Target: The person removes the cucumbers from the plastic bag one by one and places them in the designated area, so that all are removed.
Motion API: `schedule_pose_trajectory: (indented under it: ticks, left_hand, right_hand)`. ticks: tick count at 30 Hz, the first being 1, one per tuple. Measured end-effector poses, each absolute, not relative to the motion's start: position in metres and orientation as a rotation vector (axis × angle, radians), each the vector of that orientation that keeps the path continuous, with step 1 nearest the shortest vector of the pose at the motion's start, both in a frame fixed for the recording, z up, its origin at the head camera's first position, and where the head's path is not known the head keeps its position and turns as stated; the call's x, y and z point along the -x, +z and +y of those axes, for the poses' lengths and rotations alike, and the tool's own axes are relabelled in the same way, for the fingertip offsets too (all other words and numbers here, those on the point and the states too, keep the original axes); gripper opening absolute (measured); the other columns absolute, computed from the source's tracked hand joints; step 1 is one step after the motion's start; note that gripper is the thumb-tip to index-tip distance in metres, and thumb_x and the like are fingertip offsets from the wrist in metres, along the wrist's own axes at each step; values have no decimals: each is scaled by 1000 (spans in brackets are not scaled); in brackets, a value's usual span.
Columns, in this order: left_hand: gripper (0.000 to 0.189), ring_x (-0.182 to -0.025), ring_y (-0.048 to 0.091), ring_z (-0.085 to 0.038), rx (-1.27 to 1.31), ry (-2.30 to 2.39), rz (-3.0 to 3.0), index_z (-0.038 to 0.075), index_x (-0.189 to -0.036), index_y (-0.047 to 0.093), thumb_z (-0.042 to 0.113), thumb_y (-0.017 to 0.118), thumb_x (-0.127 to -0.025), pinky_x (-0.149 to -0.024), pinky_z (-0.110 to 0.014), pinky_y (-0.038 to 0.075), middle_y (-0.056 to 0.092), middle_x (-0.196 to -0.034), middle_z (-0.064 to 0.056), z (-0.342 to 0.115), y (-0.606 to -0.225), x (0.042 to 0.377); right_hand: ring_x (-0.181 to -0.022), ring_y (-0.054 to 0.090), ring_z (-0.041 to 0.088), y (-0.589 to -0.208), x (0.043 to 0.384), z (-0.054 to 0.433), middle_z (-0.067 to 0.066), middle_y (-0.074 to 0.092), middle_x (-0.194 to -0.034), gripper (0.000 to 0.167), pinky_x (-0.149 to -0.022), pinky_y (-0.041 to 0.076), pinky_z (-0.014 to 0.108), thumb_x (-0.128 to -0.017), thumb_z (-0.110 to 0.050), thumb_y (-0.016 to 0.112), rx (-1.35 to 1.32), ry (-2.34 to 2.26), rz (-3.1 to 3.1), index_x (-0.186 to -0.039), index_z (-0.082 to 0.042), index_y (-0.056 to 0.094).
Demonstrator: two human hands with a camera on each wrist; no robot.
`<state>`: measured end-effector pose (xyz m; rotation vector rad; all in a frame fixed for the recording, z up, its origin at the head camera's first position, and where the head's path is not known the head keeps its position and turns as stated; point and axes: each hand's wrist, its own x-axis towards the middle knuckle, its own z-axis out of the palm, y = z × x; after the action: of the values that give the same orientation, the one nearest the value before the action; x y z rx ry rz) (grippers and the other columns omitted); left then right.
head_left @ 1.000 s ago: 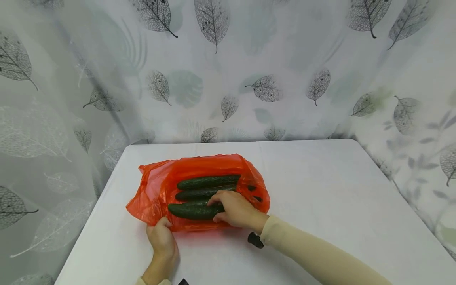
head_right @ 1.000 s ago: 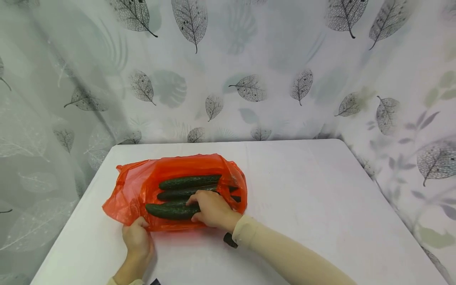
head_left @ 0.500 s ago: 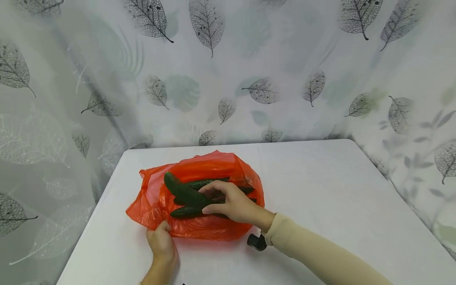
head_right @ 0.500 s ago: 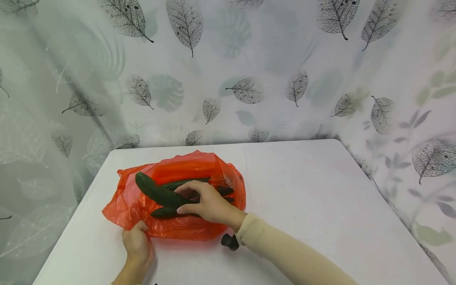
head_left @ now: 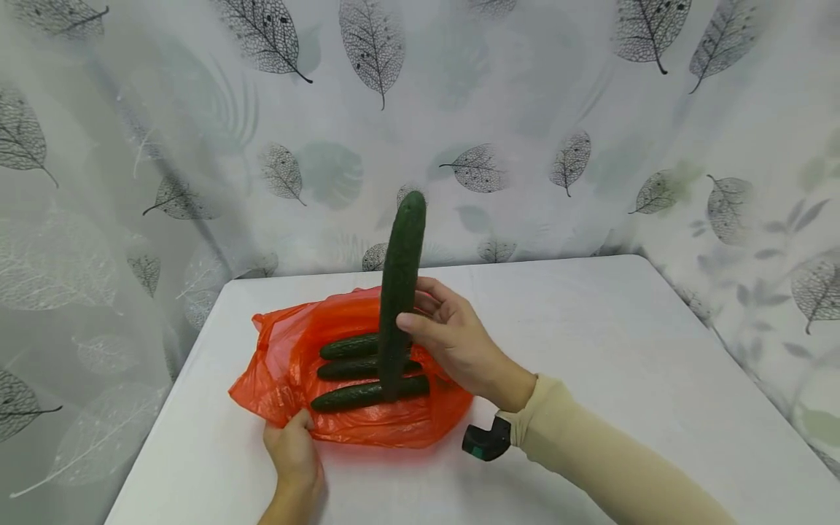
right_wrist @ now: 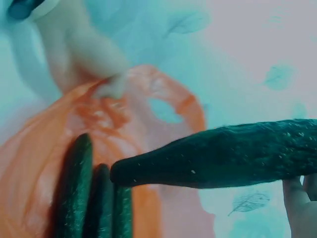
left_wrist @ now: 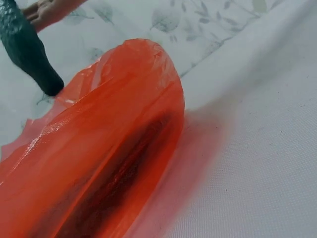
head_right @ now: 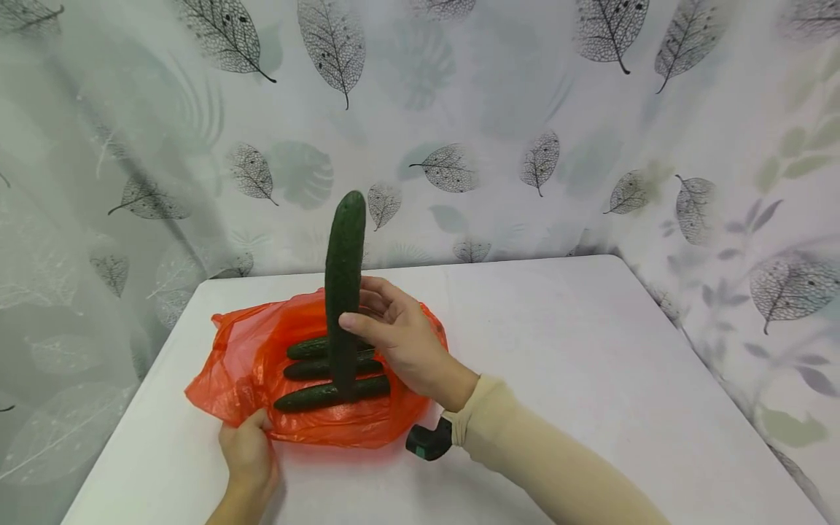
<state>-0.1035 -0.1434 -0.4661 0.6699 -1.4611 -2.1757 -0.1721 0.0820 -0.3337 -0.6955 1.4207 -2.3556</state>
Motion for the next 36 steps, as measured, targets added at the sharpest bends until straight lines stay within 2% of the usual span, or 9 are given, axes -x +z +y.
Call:
schedule_pose_trajectory:
  ticks: [5,12,17,23,27,32,36]
  left_hand:
    - [63,-114,44,-25,-664,-2182,-1456,0,-134,38,-19,37,-74,-85,-27,45,45,-130,-9,-145,-468,103]
    - [64,-117,42,-23,-688,-2205,-1479,3,-138,35,-17,39,-78,-88,-27,45,42,-133,-4,-148,-471,103]
    - [67,-119,41,-23,-715,-2217,-1492,4,-142,32,-16,39,-79,-89,-28,44,41,-136,-3,-149,-473,104]
    - [68,-118,42,-23,-701,-2208,-1494,2,-143,32,-16,38,-78,-89,-27,44,41,-136,-4,-150,-475,104]
    - [66,-116,42,-23,-700,-2193,-1502,2,-141,33,-16,39,-78,-87,-26,45,42,-133,-4,-150,-475,105]
    - [62,-113,43,-23,-692,-2175,-1489,0,-136,36,-17,38,-76,-84,-26,44,44,-128,-6,-148,-475,105]
    - [60,-111,43,-23,-696,-2179,-1474,0,-134,37,-17,38,-76,-84,-25,44,44,-127,-6,-147,-476,104]
  right_hand:
    - [-126,53,32,-314,176,101,18,54,-140,53,-105,43,46,-98,-3,61,679,-2477,1268,-148,-7,42]
    - [-131,48,35,-291,182,135,15,53,-142,51,-105,41,51,-97,-5,64,768,-2552,1346,-146,-11,47]
    - [-129,49,37,-285,188,161,19,54,-140,47,-105,43,48,-97,4,58,852,-2561,1557,-142,-9,50]
    - [-126,53,33,-292,193,189,15,60,-134,51,-104,45,42,-94,17,51,929,-2525,1743,-140,-4,54]
    - [-119,58,30,-300,196,209,14,63,-126,52,-98,49,36,-90,21,55,1001,-2438,1918,-138,1,55]
    - [-114,63,25,-309,199,229,12,66,-121,53,-91,53,31,-81,23,66,1085,-2229,2282,-130,7,59]
    - [-111,64,17,-320,200,240,6,67,-121,55,-90,52,26,-76,20,75,1084,-1958,2644,-127,3,64]
